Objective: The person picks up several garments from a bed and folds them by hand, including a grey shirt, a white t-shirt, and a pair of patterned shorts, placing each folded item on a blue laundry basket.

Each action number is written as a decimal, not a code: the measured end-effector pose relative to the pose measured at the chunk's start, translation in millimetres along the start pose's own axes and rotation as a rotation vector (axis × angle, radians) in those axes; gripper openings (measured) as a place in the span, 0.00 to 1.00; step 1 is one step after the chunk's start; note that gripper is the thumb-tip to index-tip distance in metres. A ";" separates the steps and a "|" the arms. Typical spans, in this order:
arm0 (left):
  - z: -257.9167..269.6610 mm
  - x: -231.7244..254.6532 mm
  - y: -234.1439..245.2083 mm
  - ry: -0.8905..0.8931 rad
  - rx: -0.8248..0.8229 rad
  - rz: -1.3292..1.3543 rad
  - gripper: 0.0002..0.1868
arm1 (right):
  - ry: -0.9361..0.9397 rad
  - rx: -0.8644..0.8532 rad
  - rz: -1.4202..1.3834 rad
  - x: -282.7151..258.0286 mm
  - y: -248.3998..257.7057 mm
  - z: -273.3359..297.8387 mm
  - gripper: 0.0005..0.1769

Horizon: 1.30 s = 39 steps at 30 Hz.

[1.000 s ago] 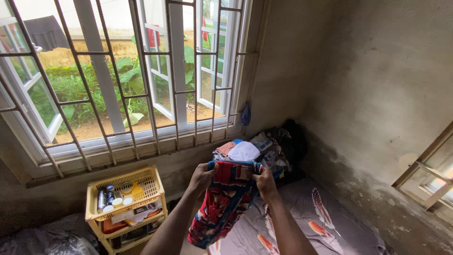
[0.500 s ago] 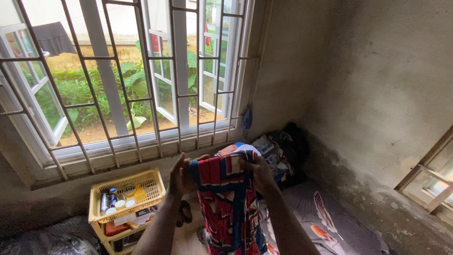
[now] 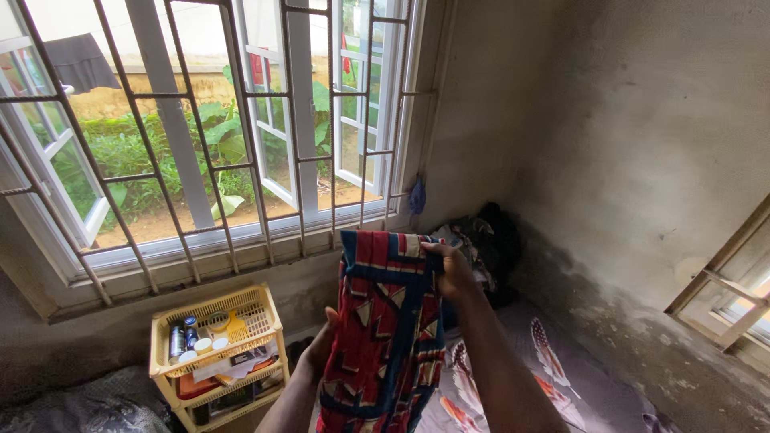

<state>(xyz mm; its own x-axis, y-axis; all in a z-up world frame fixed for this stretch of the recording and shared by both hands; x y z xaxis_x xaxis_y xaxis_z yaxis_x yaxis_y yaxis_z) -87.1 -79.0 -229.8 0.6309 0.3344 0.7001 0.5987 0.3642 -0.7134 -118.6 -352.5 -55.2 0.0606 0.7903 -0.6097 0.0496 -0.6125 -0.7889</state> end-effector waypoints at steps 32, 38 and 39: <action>40.0 -23.6 -7.5 0.218 0.420 -0.359 0.43 | -0.067 0.193 0.342 141.6 112.7 121.8 0.14; 48.2 -38.9 -13.5 0.002 0.544 -0.753 0.33 | -0.063 0.222 0.361 128.3 103.1 109.4 0.15; 47.0 -36.3 -11.9 -0.143 0.696 -0.835 0.36 | -0.028 0.187 0.403 125.0 104.0 107.2 0.14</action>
<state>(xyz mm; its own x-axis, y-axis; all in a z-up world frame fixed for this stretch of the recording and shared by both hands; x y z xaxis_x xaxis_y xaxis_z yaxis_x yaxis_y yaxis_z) -140.3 -54.6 -245.4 0.0664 -0.1647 0.9841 0.3726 0.9190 0.1287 -212.8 -315.6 -221.6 0.0111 0.4906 -0.8713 -0.1534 -0.8602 -0.4863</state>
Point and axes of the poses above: each hand's wrist, its own z-axis away from the middle knuckle, its own y-axis out of the back of the hand, x = y × z, the point moved 2 cm from there along -z, towards the middle knuckle, and after that the axes turned 10 degrees about -z, right-handed, at the moved point
